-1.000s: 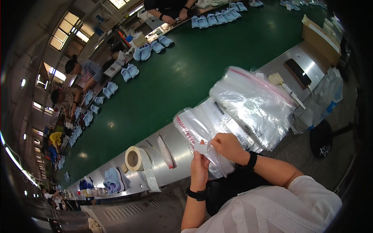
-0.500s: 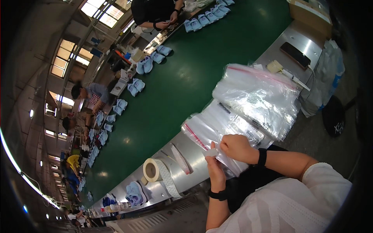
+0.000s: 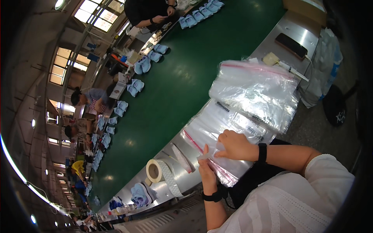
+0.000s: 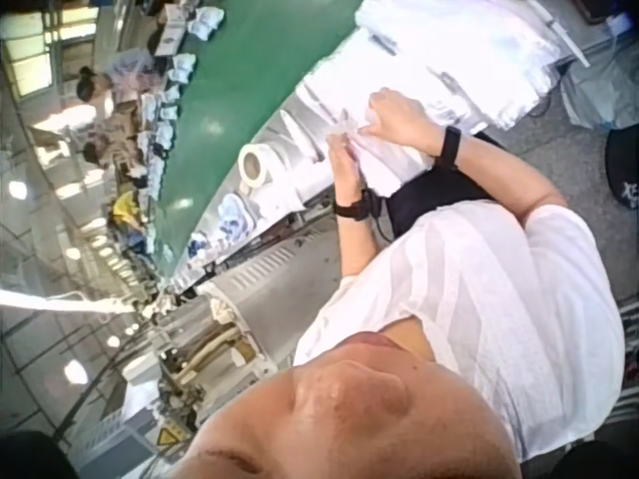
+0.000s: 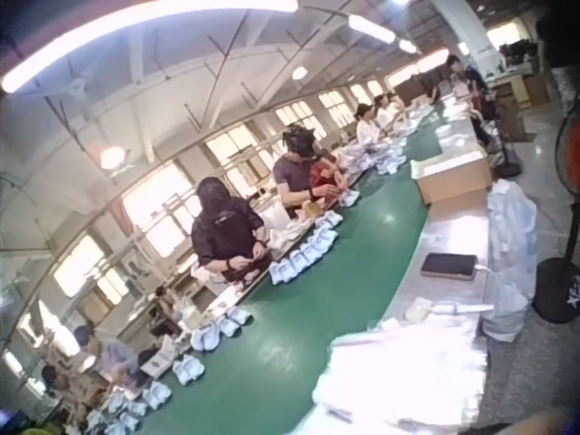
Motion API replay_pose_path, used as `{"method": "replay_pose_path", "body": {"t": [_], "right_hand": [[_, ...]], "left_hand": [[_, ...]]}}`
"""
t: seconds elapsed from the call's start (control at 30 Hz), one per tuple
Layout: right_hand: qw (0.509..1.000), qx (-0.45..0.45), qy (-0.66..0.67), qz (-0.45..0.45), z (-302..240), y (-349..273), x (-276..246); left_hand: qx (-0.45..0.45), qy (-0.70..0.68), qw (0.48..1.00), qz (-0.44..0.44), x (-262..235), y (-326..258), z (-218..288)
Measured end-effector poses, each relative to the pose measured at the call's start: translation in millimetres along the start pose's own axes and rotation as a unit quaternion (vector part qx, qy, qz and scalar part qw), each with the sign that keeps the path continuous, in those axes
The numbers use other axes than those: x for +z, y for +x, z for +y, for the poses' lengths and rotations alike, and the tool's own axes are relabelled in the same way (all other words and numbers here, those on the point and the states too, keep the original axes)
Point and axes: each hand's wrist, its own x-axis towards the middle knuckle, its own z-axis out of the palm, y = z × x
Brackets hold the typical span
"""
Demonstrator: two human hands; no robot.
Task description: The person applies adhesive labels to clear plastic bags on a factory table. They then pick up a light blue sneaker, apply a substance to it using a syringe, and place it back on the table. The person continues to apply labels to more plastic bags.
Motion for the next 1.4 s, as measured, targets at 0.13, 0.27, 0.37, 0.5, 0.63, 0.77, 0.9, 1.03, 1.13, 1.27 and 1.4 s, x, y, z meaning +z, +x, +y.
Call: {"method": "replay_pose_path", "body": {"t": [0.13,0.27,0.37,0.5,0.63,0.77,0.9,1.03,1.13,1.27,1.4], "right_hand": [[1.0,0.002,0.0,-0.002,-1.8,-0.7,2.3],[0.998,-0.016,0.036,0.047,2.0,1.3,15.9],[0.996,-0.01,0.067,0.057,5.8,5.7,24.5],[0.994,0.011,0.064,0.091,9.7,10.2,28.1],[0.992,0.036,0.106,0.065,12.2,8.9,18.5],[0.997,-0.036,0.045,0.051,1.8,-5.4,19.6],[0.998,-0.009,0.057,0.02,7.6,2.7,22.9],[0.996,-0.008,0.069,0.047,18.2,5.7,32.8],[0.983,0.045,0.133,0.115,22.9,4.8,21.2],[0.974,0.058,0.186,0.116,33.2,3.9,-4.7],[0.984,0.044,0.168,0.022,31.1,3.3,6.7]], "left_hand": [[-0.073,-0.112,0.99,0.038,-0.3,-4.4,-0.6],[-0.027,-0.106,0.992,0.061,5.1,-8.1,-12.6],[-0.027,-0.099,0.992,0.074,18.9,-13.4,-3.1],[-0.022,-0.08,0.995,0.062,13.7,-14.2,-4.8],[-0.066,-0.114,0.99,0.043,8.9,-15.3,0.3],[-0.047,-0.108,0.993,0.032,4.4,-16.0,-14.0],[-0.008,-0.082,0.995,0.054,20.2,-14.0,-5.7],[0.007,-0.106,0.991,0.078,21.5,-13.7,-9.8],[-0.067,-0.17,0.981,0.072,3.9,-18.4,-11.9],[-0.197,0.023,0.973,0.114,-16.9,-24.3,8.1],[0.101,0.246,0.953,0.143,-4.9,-12.9,33.1]]}}
